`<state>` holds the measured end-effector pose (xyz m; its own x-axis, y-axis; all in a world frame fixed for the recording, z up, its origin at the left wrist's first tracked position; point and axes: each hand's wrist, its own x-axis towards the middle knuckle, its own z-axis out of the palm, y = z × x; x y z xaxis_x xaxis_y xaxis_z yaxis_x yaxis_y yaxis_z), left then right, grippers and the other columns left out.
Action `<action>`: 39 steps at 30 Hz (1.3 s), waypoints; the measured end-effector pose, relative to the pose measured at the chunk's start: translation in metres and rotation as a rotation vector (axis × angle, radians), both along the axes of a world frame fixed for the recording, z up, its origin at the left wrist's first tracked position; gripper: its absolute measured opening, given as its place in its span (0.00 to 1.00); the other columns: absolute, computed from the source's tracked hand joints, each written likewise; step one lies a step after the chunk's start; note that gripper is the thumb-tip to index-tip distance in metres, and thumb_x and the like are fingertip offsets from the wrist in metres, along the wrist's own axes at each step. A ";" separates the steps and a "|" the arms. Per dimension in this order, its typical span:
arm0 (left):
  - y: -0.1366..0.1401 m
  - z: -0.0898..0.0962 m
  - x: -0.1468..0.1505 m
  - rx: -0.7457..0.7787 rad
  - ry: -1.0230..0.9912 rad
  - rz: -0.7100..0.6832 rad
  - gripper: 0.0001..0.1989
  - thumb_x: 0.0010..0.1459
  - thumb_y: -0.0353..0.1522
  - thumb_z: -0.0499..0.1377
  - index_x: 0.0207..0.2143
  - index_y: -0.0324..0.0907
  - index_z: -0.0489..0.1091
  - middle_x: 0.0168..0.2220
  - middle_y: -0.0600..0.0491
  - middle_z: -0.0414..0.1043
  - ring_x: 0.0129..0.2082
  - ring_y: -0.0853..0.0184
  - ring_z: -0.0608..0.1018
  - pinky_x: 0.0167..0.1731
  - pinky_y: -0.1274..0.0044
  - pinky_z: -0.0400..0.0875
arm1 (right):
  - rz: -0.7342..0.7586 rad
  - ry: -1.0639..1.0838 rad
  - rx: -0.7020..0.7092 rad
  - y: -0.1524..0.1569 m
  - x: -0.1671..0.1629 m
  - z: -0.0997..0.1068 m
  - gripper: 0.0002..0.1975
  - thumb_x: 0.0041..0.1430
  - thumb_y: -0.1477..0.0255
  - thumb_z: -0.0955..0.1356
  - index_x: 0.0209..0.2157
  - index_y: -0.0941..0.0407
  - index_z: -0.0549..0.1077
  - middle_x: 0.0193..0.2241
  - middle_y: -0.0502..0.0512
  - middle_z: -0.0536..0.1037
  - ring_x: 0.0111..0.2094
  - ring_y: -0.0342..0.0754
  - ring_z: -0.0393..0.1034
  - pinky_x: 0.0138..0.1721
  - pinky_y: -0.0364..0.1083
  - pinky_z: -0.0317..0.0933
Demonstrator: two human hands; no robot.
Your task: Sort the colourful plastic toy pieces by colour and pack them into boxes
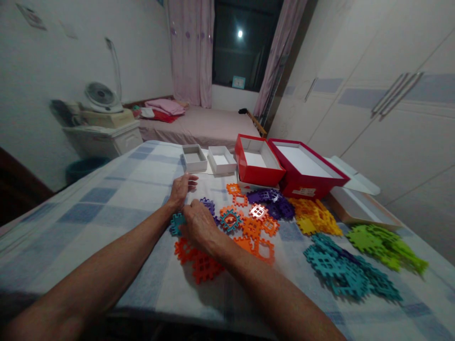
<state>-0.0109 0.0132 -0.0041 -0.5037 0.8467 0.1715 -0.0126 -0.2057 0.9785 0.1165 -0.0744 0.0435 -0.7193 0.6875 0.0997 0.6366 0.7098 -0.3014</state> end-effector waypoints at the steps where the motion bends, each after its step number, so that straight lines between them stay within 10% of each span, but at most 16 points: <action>1: 0.000 0.000 0.000 0.001 0.001 0.003 0.27 0.50 0.53 0.51 0.24 0.38 0.71 0.22 0.50 0.71 0.21 0.70 0.72 0.23 0.77 0.68 | 0.027 0.034 -0.036 0.001 0.006 0.004 0.09 0.54 0.72 0.68 0.37 0.59 0.70 0.37 0.57 0.69 0.37 0.47 0.63 0.37 0.44 0.56; 8: -0.002 -0.001 0.002 0.003 -0.002 -0.005 0.27 0.49 0.53 0.52 0.24 0.38 0.71 0.22 0.50 0.71 0.22 0.70 0.72 0.23 0.78 0.67 | -0.126 0.133 -0.115 0.016 0.086 0.039 0.13 0.64 0.67 0.58 0.28 0.57 0.64 0.30 0.51 0.67 0.32 0.43 0.61 0.34 0.42 0.53; 16: -0.003 0.000 0.001 -0.001 0.028 -0.017 0.27 0.48 0.54 0.53 0.25 0.37 0.72 0.24 0.49 0.73 0.23 0.69 0.72 0.24 0.78 0.68 | -0.315 -0.160 0.085 0.014 0.113 0.004 0.08 0.56 0.67 0.66 0.34 0.58 0.69 0.37 0.58 0.70 0.40 0.50 0.62 0.40 0.46 0.52; 25: -0.005 -0.001 -0.001 -0.041 0.068 -0.041 0.25 0.48 0.51 0.53 0.26 0.37 0.72 0.26 0.49 0.73 0.24 0.68 0.74 0.26 0.76 0.70 | -0.268 0.329 -0.087 -0.006 0.125 0.010 0.15 0.53 0.78 0.63 0.44 0.55 0.65 0.36 0.52 0.70 0.37 0.45 0.64 0.40 0.43 0.57; 39: -0.003 -0.004 -0.006 -0.111 0.062 -0.076 0.21 0.51 0.48 0.53 0.27 0.38 0.72 0.27 0.52 0.74 0.26 0.67 0.74 0.31 0.74 0.71 | -0.702 0.211 0.089 0.000 0.275 0.014 0.20 0.54 0.72 0.61 0.49 0.61 0.67 0.41 0.60 0.73 0.42 0.49 0.68 0.45 0.49 0.61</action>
<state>-0.0173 0.0102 -0.0081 -0.4288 0.8975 0.1031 0.0371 -0.0965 0.9946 0.3915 -0.0744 0.0571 -0.0724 0.9618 0.2641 0.8849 0.1841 -0.4278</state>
